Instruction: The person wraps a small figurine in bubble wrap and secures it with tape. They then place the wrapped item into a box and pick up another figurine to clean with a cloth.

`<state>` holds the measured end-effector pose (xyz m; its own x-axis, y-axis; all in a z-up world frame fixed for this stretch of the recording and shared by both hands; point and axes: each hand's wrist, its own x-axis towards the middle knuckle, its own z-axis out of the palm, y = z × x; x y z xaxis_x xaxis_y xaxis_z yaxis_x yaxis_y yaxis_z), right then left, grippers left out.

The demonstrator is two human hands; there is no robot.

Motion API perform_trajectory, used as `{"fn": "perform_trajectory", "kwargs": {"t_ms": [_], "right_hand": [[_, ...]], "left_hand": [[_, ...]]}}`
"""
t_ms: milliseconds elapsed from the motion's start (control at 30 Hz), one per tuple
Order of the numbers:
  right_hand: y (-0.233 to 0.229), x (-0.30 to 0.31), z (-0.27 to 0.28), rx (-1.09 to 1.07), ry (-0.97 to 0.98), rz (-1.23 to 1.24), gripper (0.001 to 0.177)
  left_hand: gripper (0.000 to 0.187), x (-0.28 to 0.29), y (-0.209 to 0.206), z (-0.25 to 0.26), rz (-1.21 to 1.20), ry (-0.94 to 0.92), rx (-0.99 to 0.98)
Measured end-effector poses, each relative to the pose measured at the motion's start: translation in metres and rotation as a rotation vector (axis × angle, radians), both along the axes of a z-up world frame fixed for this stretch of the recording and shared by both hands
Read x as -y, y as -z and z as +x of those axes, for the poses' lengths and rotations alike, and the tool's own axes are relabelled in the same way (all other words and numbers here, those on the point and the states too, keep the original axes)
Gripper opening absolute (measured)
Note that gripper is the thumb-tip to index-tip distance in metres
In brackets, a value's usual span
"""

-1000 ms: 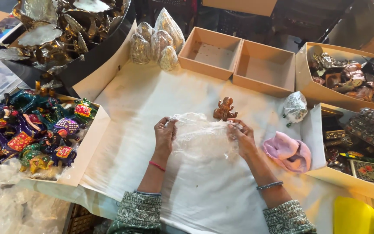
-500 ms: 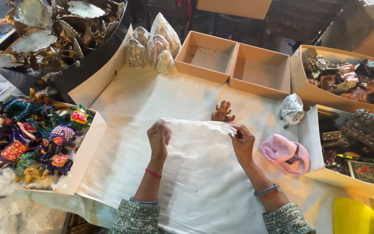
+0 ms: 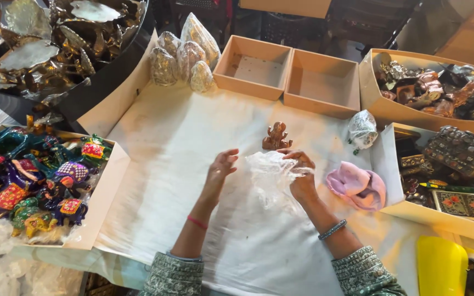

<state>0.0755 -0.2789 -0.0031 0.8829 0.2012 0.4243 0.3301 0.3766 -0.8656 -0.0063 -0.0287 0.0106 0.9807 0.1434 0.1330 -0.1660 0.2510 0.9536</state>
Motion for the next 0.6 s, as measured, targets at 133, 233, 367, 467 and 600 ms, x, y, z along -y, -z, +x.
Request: {"fn": "perform_trajectory", "kwargs": {"t_ms": [133, 233, 367, 467, 600], "right_hand": [[0.000, -0.005, -0.004, -0.253, -0.295, 0.263, 0.016], [-0.012, -0.009, 0.000, -0.228, -0.406, 0.302, 0.017], [-0.018, -0.001, 0.000, -0.274, -0.254, 0.124, 0.042], [0.003, 0.006, 0.014, -0.400, -0.169, 0.093, 0.048], [-0.011, -0.001, -0.002, -0.346, -0.175, 0.017, 0.063]], "left_hand": [[0.046, 0.017, -0.006, -0.005, 0.048, 0.059, -0.039], [0.035, 0.020, 0.000, -0.002, -0.039, 0.213, -0.082], [0.023, 0.021, 0.016, 0.001, -0.114, 0.095, -0.042], [0.019, 0.015, 0.009, 0.002, -0.147, -0.068, -0.042], [0.019, 0.015, 0.009, 0.002, -0.173, -0.189, -0.065]]}}
